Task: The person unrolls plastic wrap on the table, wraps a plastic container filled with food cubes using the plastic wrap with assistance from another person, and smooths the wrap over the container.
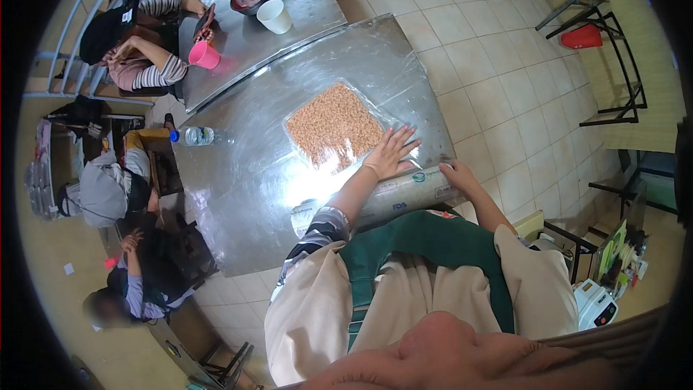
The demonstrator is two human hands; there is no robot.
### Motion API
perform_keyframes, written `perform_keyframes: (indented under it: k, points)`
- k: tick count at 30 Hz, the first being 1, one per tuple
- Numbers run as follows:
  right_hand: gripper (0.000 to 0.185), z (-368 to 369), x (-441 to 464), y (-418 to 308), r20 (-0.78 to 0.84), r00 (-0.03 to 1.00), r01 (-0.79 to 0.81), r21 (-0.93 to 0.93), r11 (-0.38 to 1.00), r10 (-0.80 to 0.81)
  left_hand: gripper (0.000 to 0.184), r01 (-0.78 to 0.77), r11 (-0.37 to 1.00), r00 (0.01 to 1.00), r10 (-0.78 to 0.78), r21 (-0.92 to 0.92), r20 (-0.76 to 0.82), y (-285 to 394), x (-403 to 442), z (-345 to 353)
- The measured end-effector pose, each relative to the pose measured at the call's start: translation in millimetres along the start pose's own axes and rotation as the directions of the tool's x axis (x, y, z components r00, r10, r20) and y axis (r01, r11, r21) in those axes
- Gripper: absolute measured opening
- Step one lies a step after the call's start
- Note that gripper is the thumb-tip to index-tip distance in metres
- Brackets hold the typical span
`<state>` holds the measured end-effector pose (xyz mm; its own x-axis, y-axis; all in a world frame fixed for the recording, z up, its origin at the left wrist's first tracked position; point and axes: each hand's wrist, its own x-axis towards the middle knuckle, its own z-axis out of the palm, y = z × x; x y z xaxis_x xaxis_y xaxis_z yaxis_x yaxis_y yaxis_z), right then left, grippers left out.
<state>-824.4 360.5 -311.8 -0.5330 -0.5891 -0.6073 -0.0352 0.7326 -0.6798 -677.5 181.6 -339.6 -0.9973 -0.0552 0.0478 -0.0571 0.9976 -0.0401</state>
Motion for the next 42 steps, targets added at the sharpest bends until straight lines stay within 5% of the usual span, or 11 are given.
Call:
perform_keyframes:
  k: [2, 3, 5, 8, 15, 17, 26, 36, 38, 42]
  points:
    - [0.052, -14, 3, -29, 0.147, 0.965, -0.17, -0.282, 0.944, 0.218, 0.06, 0.002, 1.0, 1.0, -0.002, -0.004, 0.008, 0, 1, 1]
    - [0.052, -17, 11, -30, 0.145, 0.965, -0.173, -0.279, 0.944, 0.22, 0.06, 0.008, 1.0, 1.0, -0.008, -0.009, 0.021, 1, 1, 1]
    - [0.057, -20, 26, -30, 0.227, 0.974, 0.1, -0.526, 0.845, 0.026, 0.06, 0.017, 1.0, 1.0, -0.017, -0.023, 0.014, 2, 0, 1]
    - [0.054, -6, 39, -47, 0.298, 0.954, 0.201, -0.685, 0.7, 0.018, 0.06, 0.03, 0.999, 0.999, -0.03, -0.017, 0.016, 3, 0, 0]
    - [0.036, 20, 31, -54, 0.038, 0.998, 0.063, -0.678, 0.732, -0.05, 0.06, 0.018, 0.998, 0.999, -0.021, 0.065, 0.041, 1, 1, 1]
    - [0.035, 19, 27, -62, -0.015, 0.999, -0.042, -0.679, 0.733, 0.043, 0.06, 0.018, 0.997, 0.999, -0.021, 0.078, 0.038, 1, 0, 3]
    - [0.019, 23, 39, -31, -0.258, 0.961, -0.04, -0.494, 0.868, -0.103, 0.059, 0.027, 0.992, 0.996, -0.037, 0.119, 0.082, 0, 2, 4]
    - [0.018, 22, 41, -18, -0.431, 0.902, -0.145, -0.33, 0.933, -0.012, 0.057, 0.051, 0.993, 0.992, -0.063, 0.108, 0.111, 1, 3, 4]
    - [0.013, 18, 36, -21, -0.31, 0.951, -0.111, -0.33, 0.938, 0.003, 0.057, 0.049, 0.992, 0.993, -0.061, 0.113, 0.103, 1, 2, 7]
    - [0.011, 16, 26, -39, -0.343, 0.939, -0.158, -0.411, 0.898, 0.009, 0.058, 0.048, 0.993, 0.995, -0.057, 0.11, 0.079, -1, 2, 12]
